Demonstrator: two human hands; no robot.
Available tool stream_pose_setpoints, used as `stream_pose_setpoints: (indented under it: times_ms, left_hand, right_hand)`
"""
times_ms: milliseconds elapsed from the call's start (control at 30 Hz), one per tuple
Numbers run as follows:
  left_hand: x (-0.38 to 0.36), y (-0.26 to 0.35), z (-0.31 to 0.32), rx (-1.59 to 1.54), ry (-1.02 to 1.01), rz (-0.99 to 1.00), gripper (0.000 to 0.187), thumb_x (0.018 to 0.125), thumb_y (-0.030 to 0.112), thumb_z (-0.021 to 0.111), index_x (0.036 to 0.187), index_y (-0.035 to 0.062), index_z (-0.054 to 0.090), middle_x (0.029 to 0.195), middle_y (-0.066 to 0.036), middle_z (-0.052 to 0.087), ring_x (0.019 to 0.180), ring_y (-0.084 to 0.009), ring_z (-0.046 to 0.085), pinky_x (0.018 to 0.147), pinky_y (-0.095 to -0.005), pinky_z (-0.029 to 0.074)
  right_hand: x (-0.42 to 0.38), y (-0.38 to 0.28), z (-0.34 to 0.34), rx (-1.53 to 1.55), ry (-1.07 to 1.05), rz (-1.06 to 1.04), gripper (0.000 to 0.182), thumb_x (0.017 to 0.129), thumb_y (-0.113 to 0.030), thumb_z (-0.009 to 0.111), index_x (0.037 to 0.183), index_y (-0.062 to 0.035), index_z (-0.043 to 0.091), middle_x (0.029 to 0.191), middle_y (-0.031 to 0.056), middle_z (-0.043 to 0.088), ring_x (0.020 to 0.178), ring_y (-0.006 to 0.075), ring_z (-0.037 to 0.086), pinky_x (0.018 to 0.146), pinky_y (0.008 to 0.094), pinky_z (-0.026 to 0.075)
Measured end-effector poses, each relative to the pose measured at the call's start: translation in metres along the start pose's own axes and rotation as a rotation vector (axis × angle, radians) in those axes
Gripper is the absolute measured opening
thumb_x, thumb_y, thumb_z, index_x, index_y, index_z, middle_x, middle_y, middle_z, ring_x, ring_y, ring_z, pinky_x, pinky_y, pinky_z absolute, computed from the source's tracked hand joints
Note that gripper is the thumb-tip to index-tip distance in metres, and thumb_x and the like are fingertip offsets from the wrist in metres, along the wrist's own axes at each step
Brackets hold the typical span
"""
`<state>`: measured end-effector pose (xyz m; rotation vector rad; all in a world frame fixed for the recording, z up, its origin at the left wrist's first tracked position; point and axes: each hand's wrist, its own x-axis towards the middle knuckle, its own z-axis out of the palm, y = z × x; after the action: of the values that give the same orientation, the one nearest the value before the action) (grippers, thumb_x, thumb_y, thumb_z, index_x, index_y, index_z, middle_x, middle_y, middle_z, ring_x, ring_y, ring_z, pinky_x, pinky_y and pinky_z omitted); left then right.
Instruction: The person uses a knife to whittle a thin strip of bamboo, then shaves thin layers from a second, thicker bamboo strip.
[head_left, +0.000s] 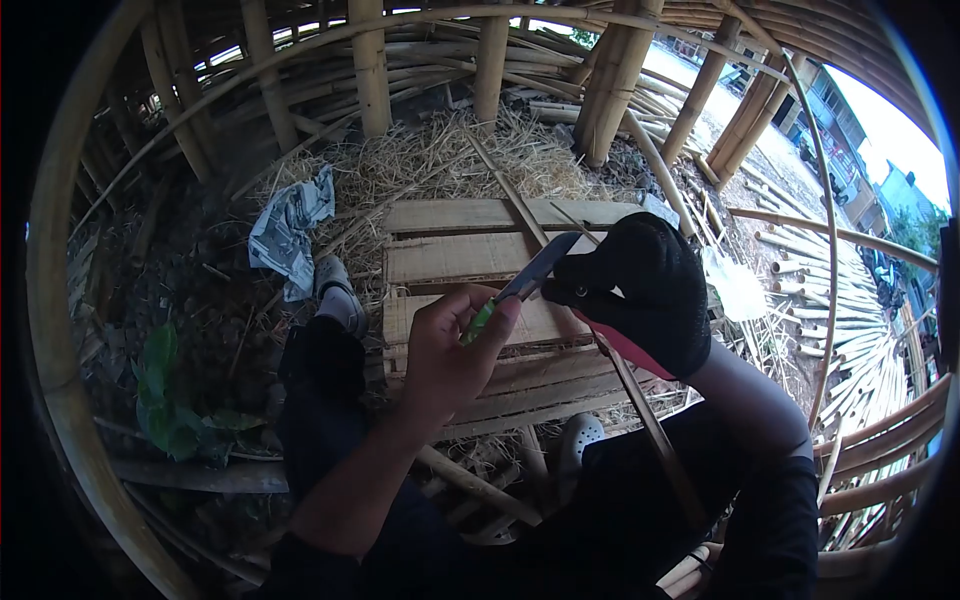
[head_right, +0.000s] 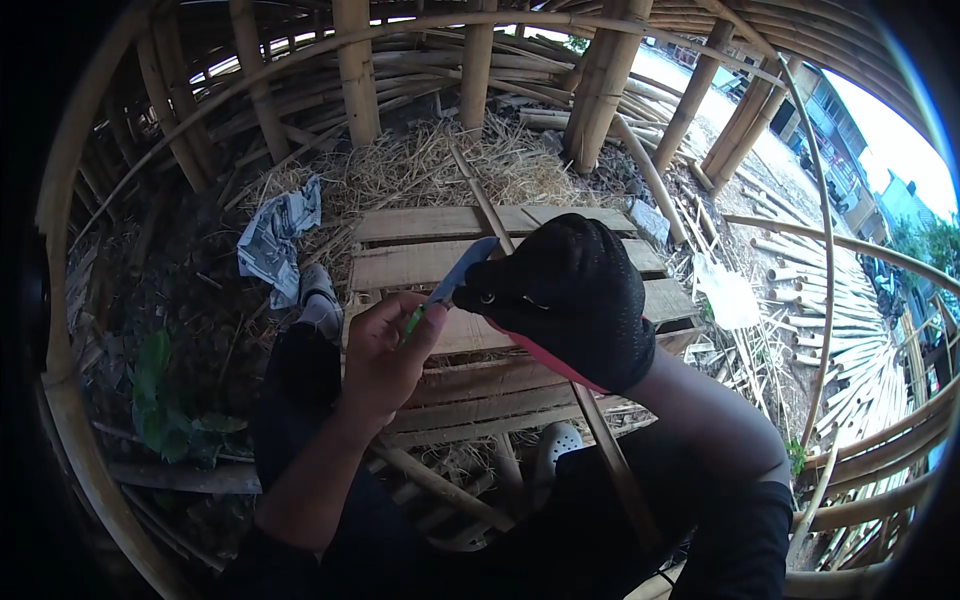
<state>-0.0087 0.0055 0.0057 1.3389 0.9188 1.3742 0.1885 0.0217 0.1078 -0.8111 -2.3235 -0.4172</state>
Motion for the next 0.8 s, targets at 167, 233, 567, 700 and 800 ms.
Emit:
stream_pose_setpoints:
  times_ms: [167,233,567,700,800]
  left_hand:
    - [0.001,0.007,-0.004,-0.047,0.055,-0.153,0.031,0.095,0.032,0.069,0.086,0.0028,0.066,0.066,0.006,0.051,0.059,-0.0014,0.041,0.052,-0.0221,0.032]
    - [0.002,0.003,-0.004,0.000,0.111,-0.092,0.037,0.094,0.036,0.069,0.075,0.0051,0.063,0.059,0.007,0.046,0.056,-0.0011,0.037,0.049,-0.0232,0.028]
    - [0.002,-0.002,-0.011,0.062,0.069,-0.142,0.051,0.096,0.049,0.060,0.064,0.0097,0.051,0.057,0.005,0.045,0.047,-0.0010,0.036,0.045,-0.0192,0.025]
    - [0.002,-0.004,-0.012,0.048,0.051,-0.119,0.050,0.095,0.044,0.061,0.061,0.0100,0.050,0.057,0.005,0.045,0.048,-0.0013,0.037,0.046,-0.0198,0.026]
    - [0.001,-0.004,-0.012,0.054,0.042,-0.100,0.049,0.096,0.042,0.061,0.061,0.0102,0.050,0.057,0.005,0.046,0.048,-0.0017,0.037,0.047,-0.0203,0.027]
  right_hand:
    - [-0.005,0.016,0.010,0.117,0.144,0.319,0.022,0.076,-0.028,0.082,0.090,-0.0122,0.078,0.076,0.0064,0.061,0.071,0.0237,0.059,0.064,0.0351,0.047]
    - [-0.006,0.017,0.013,0.100,0.138,0.393,0.021,0.076,-0.028,0.082,0.089,-0.0120,0.078,0.077,0.0066,0.062,0.071,0.0238,0.060,0.065,0.0346,0.048]
    - [-0.005,0.018,0.014,0.003,0.010,0.339,0.021,0.081,-0.036,0.077,0.091,-0.0183,0.079,0.077,0.0058,0.063,0.074,0.0247,0.061,0.066,0.0374,0.050]
    - [-0.004,0.016,0.015,0.002,-0.020,0.374,0.023,0.080,-0.039,0.078,0.088,-0.0171,0.078,0.077,0.0064,0.064,0.074,0.0249,0.063,0.065,0.0372,0.051]
    - [-0.004,0.015,0.016,0.017,-0.021,0.378,0.026,0.080,-0.041,0.078,0.087,-0.0159,0.078,0.076,0.0069,0.065,0.074,0.0249,0.065,0.065,0.0366,0.051]
